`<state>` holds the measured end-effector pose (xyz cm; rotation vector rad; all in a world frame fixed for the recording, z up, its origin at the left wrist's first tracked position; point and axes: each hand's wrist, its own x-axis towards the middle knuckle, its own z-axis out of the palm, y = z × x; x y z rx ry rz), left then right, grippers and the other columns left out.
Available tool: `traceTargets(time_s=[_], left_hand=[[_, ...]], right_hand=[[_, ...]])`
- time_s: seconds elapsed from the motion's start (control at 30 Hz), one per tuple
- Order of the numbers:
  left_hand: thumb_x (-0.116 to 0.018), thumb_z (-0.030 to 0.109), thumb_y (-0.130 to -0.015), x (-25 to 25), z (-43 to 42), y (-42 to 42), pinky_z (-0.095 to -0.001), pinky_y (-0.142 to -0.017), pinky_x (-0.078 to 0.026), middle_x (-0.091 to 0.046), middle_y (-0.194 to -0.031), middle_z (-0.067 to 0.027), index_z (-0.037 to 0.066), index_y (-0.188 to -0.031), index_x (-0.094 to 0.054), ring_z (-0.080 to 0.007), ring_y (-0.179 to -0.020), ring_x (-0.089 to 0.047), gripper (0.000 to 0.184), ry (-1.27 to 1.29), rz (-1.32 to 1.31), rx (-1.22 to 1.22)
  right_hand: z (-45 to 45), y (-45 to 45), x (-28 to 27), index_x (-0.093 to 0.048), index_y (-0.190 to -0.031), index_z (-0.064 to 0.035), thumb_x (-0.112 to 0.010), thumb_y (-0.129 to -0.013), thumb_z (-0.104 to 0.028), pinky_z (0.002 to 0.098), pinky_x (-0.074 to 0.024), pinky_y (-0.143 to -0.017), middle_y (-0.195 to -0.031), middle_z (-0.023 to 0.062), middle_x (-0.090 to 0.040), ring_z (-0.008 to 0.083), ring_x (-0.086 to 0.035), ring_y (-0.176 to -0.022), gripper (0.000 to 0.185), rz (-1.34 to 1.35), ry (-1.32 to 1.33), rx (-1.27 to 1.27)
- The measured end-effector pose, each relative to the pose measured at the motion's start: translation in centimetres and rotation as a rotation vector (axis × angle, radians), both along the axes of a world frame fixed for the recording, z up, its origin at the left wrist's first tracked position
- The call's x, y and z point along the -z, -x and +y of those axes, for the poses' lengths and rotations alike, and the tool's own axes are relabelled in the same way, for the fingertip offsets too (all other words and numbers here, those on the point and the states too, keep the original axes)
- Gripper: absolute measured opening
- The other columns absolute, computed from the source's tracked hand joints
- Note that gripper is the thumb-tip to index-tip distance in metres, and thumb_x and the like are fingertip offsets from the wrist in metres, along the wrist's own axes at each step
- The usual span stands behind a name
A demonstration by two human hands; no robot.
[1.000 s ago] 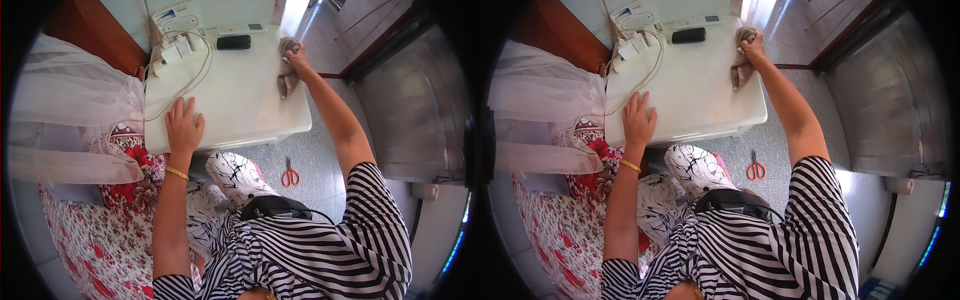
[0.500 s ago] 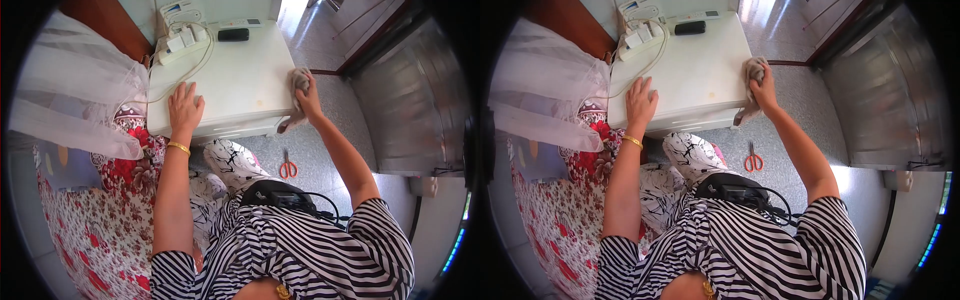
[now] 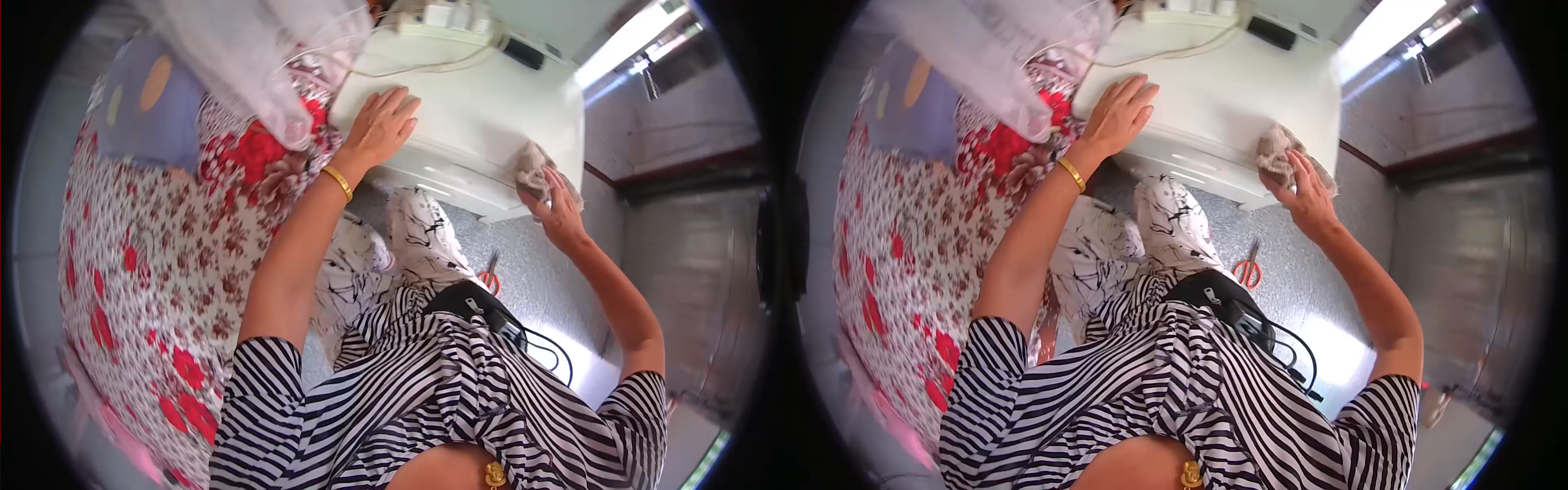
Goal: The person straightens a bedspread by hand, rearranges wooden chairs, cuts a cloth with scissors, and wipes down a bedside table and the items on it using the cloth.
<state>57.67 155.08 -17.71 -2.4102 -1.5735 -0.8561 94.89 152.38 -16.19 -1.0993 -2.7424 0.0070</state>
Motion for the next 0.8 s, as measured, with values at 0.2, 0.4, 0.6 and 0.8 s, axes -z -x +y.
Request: traceTargets(time_s=[0.2,0.4,0.6,0.8], left_hand=[[-0.050,0.006,-0.082,1.2,-3.6,6.1,-0.0517,-0.104,-0.020,-0.026,-0.144,-0.0077,0.011,-0.136,-0.031,-0.0233,-0.134,-0.022,0.057,0.225,-0.055,-0.136],[-0.045,-0.004,-0.077,0.8,-3.6,5.6,-0.0525,-0.105,-0.019,-0.023,-0.145,-0.0051,0.012,-0.137,-0.030,-0.0218,-0.136,-0.018,0.063,0.280,-0.071,-0.178],[-0.055,0.002,-0.075,1.2,-3.6,5.3,-0.0553,-0.104,-0.018,-0.019,-0.146,-0.0037,0.016,-0.137,-0.027,-0.0220,-0.136,-0.016,0.070,0.317,-0.011,-0.244],[-0.065,0.004,-0.071,0.3,-3.8,5.2,-0.0576,-0.103,-0.021,-0.015,-0.147,-0.0030,0.016,-0.139,-0.022,-0.0235,-0.136,-0.014,0.081,0.365,0.082,-0.260]], right_hand=[[1.6,12.9,3.2,-0.042,-0.129,-0.0245,-0.052,-0.078,-0.009,0.0371,-0.0306,-0.104,-0.131,0.0067,-0.039,0.0248,-0.040,-0.118,0.053,-0.398,-0.262,-0.489],[1.7,25.6,8.6,-0.044,-0.127,-0.0116,-0.046,-0.081,-0.017,0.0339,-0.0354,-0.091,-0.122,0.0049,-0.047,0.0196,-0.045,-0.108,0.046,-0.132,-0.207,-0.311],[1.8,26.3,8.7,-0.048,-0.121,-0.0095,-0.052,-0.078,-0.019,0.0360,-0.0365,-0.086,-0.116,0.0087,-0.050,0.0228,-0.044,-0.109,0.044,-0.071,-0.600,-0.336],[1.1,18.4,7.4,-0.047,-0.122,-0.0111,-0.049,-0.079,-0.020,0.0300,-0.0397,-0.080,-0.118,0.0075,-0.049,0.0189,-0.043,-0.108,0.044,-0.181,-0.652,-0.327]])
